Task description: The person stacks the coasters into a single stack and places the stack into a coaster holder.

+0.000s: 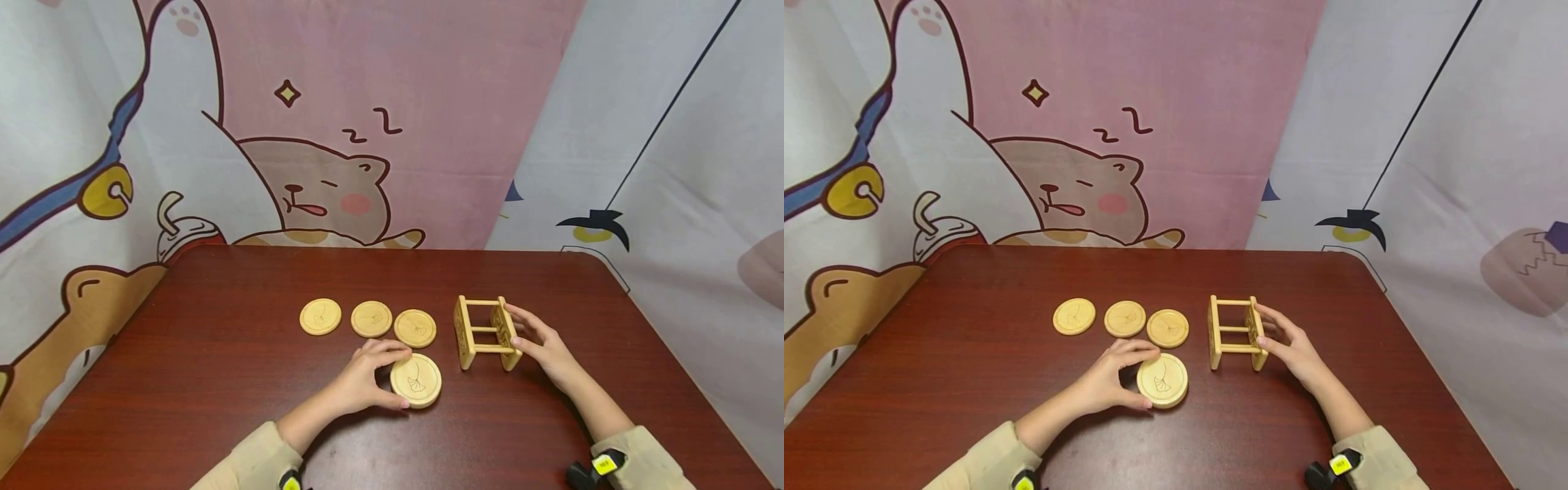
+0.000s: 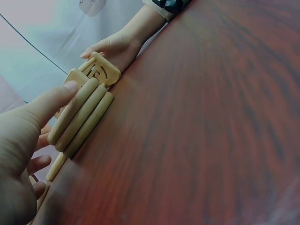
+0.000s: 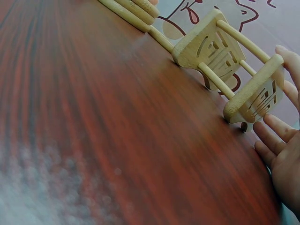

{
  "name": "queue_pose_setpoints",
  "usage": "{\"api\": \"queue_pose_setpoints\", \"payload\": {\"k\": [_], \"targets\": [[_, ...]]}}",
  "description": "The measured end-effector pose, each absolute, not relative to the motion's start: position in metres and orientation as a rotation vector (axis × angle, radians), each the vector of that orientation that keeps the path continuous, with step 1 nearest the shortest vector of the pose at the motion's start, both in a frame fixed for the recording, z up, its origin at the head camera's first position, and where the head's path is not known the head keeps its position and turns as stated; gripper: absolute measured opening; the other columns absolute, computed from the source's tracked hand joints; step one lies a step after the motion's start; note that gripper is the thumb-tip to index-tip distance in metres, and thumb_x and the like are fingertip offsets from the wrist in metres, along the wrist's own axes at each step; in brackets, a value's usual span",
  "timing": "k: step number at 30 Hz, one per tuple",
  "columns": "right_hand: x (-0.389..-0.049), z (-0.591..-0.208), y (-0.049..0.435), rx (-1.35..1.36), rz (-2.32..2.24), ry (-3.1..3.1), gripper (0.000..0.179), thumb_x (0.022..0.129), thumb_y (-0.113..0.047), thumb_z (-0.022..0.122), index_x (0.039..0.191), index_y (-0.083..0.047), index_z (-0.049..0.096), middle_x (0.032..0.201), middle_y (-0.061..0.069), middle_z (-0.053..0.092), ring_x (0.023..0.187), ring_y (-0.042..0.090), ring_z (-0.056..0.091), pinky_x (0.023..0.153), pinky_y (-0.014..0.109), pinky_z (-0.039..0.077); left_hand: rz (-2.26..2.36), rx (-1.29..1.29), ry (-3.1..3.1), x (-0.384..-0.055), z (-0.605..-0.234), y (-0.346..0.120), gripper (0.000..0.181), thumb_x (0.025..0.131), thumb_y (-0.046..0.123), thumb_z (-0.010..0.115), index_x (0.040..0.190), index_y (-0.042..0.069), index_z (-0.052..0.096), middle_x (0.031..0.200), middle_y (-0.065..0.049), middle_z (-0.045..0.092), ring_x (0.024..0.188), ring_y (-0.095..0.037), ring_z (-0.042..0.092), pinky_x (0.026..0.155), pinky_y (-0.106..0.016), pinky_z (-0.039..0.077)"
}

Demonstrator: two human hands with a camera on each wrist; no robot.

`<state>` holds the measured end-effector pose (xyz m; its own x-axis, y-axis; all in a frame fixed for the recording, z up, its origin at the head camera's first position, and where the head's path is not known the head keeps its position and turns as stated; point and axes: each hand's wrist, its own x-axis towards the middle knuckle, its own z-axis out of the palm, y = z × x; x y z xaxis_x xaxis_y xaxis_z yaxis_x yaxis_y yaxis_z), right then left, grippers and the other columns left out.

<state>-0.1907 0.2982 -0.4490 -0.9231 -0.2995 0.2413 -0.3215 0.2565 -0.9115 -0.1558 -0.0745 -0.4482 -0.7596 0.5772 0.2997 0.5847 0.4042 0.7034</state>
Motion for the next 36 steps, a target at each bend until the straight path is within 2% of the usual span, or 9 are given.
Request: {"api": "queue_pose_setpoints", "payload": {"k": [8,19,26,36], "targets": [[-0.191,-0.448,0.298,0.625,1.796,-2.472,0.054,0.094,-0.001,0.054,0.146,-0.004,0.037,0.135,0.028,0.044,0.116,0.009,0.049,0.087,0.02,0.043,-1.372,-0.983,-2.587,-0.161,-0.445,-0.075,0.069,0.067,0.029,0.087,0.127,0.006,0.063,0.13,0.0,0.055,0.122,-0.021,0.042,0.1,-0.05,0.03],[-0.191,-0.449,0.298,0.604,1.798,-2.482,0.055,0.094,-0.001,0.054,0.146,-0.005,0.037,0.137,0.027,0.042,0.117,0.008,0.048,0.086,0.021,0.043,-1.379,-0.938,-2.485,-0.175,-0.435,-0.069,0.064,0.07,0.024,0.086,0.126,0.003,0.062,0.128,-0.005,0.056,0.117,-0.023,0.046,0.097,-0.046,0.036],[-0.19,-0.449,0.298,0.617,1.794,-2.48,0.054,0.095,-0.001,0.054,0.146,-0.005,0.037,0.138,0.028,0.042,0.117,0.007,0.048,0.087,0.02,0.043,-1.411,-0.889,-2.491,-0.189,-0.43,-0.064,0.066,0.072,0.024,0.085,0.129,0.004,0.06,0.129,-0.003,0.055,0.12,-0.02,0.045,0.099,-0.044,0.035],[-0.19,-0.449,0.298,0.625,1.794,-2.469,0.054,0.094,0.0,0.054,0.146,-0.004,0.037,0.136,0.028,0.043,0.116,0.007,0.049,0.087,0.02,0.042,-1.382,-0.914,-2.531,-0.21,-0.422,-0.061,0.067,0.072,0.023,0.085,0.131,0.007,0.058,0.13,-0.005,0.054,0.119,-0.024,0.044,0.099,-0.045,0.035]]}}
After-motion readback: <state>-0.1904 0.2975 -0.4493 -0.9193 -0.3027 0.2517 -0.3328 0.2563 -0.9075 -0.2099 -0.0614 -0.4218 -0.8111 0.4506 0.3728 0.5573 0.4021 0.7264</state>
